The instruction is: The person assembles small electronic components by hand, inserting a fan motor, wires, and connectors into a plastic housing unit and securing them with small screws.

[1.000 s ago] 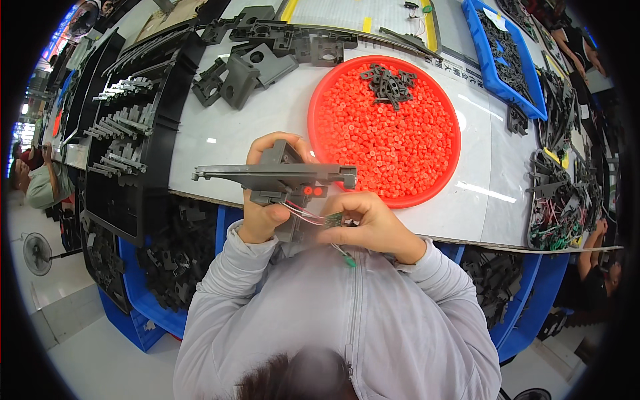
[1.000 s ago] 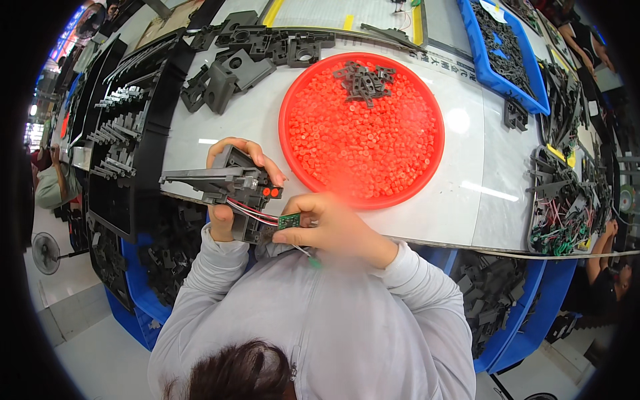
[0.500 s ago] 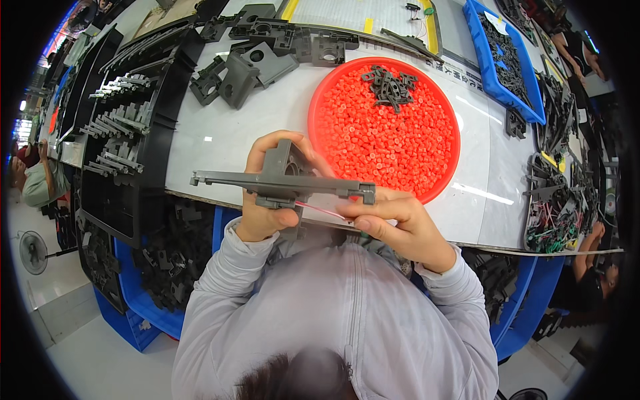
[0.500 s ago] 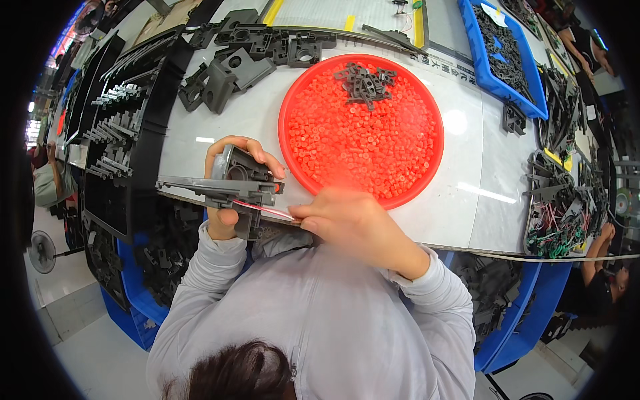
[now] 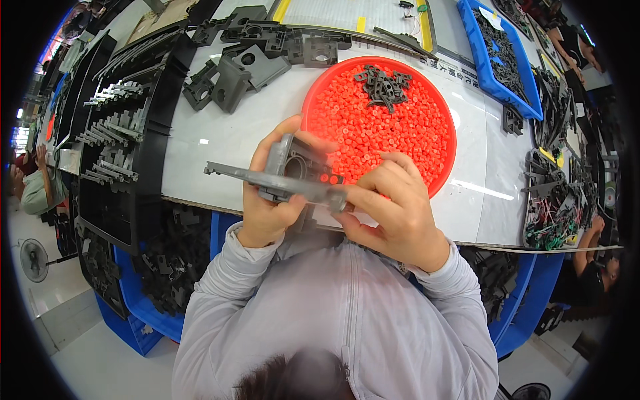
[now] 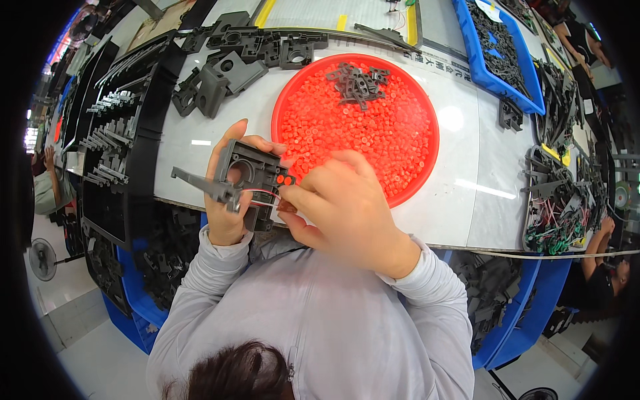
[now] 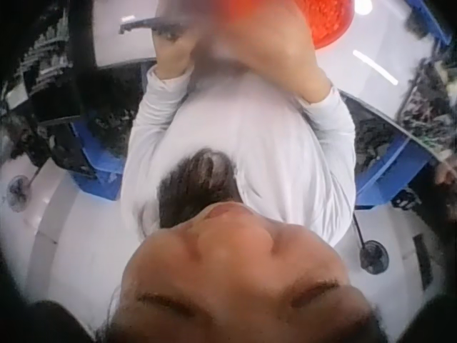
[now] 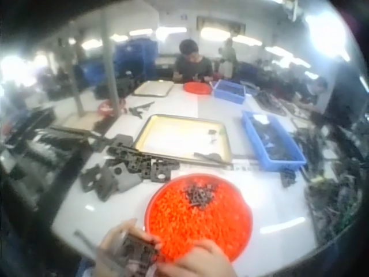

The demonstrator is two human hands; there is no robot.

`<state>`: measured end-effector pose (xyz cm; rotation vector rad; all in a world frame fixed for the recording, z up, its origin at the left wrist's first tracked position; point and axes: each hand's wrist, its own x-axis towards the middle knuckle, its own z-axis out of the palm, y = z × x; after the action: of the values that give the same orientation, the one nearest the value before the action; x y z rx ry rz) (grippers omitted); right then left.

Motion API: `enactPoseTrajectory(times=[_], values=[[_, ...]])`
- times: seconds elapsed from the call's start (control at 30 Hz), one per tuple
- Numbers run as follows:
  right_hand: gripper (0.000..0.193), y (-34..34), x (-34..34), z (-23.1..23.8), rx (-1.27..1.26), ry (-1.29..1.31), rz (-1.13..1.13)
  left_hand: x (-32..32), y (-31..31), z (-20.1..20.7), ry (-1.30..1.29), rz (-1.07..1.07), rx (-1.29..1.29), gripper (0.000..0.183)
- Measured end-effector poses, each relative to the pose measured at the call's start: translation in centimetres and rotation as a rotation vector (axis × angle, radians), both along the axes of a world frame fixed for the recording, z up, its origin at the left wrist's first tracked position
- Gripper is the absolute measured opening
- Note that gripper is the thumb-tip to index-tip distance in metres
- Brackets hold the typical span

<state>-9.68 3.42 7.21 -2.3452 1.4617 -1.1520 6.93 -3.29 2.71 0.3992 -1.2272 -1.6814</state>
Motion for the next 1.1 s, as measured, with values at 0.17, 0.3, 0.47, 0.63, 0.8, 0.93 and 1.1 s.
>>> enactPoseTrajectory(times=[0.17, 0.3, 0.47, 0.63, 0.8, 0.93, 1.1], values=[[0.025, -0.7, 0.0, -0.1, 0.031, -0.151, -0.011, 0.0, 0.3, 0.1, -0.044, 0.012, 0.007, 0.062], [0.024, -1.0, 0.2, -0.6, 0.009, -0.151, -0.034, -0.1, 0.2, 0.4, -0.042, -0.009, -0.013, 0.060], [0.025, -0.9, 0.4, -1.3, -0.006, -0.177, -0.048, -0.3, 0.3, 0.5, -0.044, 0.001, 0.014, 0.060], [0.027, -1.0, 0.7, -1.7, -0.046, -0.147, -0.066, -0.4, 0.2, 0.5, -0.032, -0.013, -0.003, 0.061], [0.027, -0.9, 0.7, -1.8, -0.055, -0.129, -0.071, -0.4, 0.1, 0.6, -0.010, -0.015, 0.011, 0.062], [0.027, -1.0, 0.8, -1.9, -0.072, -0.178, -0.089, -0.6, 0.1, 0.7, -0.029, -0.022, -0.008, 0.062], [0.027, -0.8, 1.1, -1.7, -0.085, -0.150, -0.079, -0.5, 0.2, 0.9, -0.020, -0.010, 0.005, 0.061]])
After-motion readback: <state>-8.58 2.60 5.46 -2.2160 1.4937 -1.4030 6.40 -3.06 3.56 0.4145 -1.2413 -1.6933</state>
